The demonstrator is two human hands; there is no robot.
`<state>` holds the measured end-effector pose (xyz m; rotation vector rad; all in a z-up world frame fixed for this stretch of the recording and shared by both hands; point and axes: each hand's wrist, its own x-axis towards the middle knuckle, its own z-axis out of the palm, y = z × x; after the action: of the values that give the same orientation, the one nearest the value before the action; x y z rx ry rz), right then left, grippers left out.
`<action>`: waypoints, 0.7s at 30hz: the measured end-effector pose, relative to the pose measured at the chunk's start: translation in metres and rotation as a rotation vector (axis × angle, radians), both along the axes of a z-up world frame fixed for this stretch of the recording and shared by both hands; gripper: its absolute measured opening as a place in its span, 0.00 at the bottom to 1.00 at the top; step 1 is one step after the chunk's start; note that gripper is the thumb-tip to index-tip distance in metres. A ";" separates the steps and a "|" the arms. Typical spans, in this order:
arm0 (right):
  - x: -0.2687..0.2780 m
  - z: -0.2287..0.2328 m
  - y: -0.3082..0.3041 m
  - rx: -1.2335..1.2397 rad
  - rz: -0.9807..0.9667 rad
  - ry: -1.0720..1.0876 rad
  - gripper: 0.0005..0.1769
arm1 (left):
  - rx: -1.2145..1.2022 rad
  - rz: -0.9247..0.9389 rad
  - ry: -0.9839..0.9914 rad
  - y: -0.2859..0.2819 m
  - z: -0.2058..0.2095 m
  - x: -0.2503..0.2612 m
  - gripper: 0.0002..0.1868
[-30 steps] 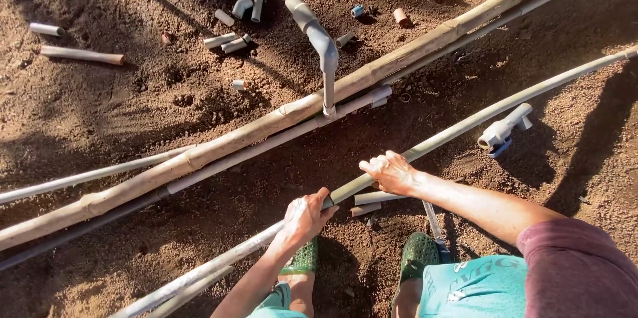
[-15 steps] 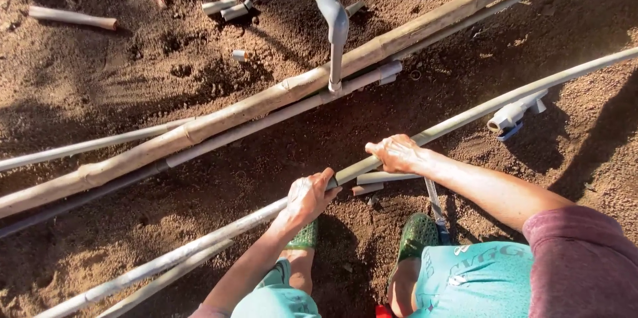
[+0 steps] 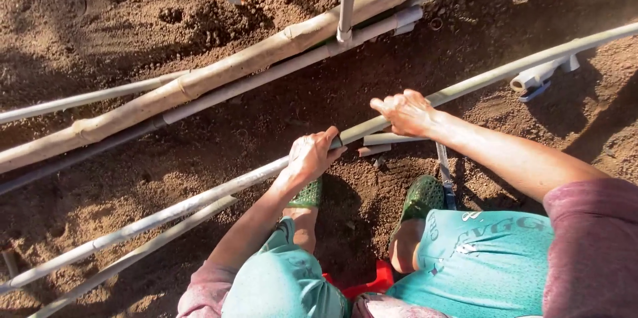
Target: The person sits on the ground and assembles a pipe system by connecting white PVC pipes and elbow joints. They align the pieces, insert them into fittings, and secure the connections using a zip tie.
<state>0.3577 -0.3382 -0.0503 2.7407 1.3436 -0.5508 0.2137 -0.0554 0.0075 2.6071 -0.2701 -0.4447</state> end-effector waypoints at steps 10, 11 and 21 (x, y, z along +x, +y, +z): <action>-0.007 0.016 0.006 -0.101 0.056 -0.036 0.31 | 0.097 -0.046 -0.036 -0.005 0.004 0.000 0.14; -0.006 0.011 0.008 -0.103 0.037 -0.044 0.31 | 0.095 -0.065 -0.046 -0.006 0.009 -0.001 0.14; 0.002 -0.043 -0.012 0.218 0.133 0.263 0.28 | 0.043 -0.074 0.105 -0.028 0.030 0.009 0.19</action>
<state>0.3596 -0.3499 -0.0932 2.7922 1.7245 -0.8242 0.2227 -0.0836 0.0373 2.6114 -0.3259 -0.6175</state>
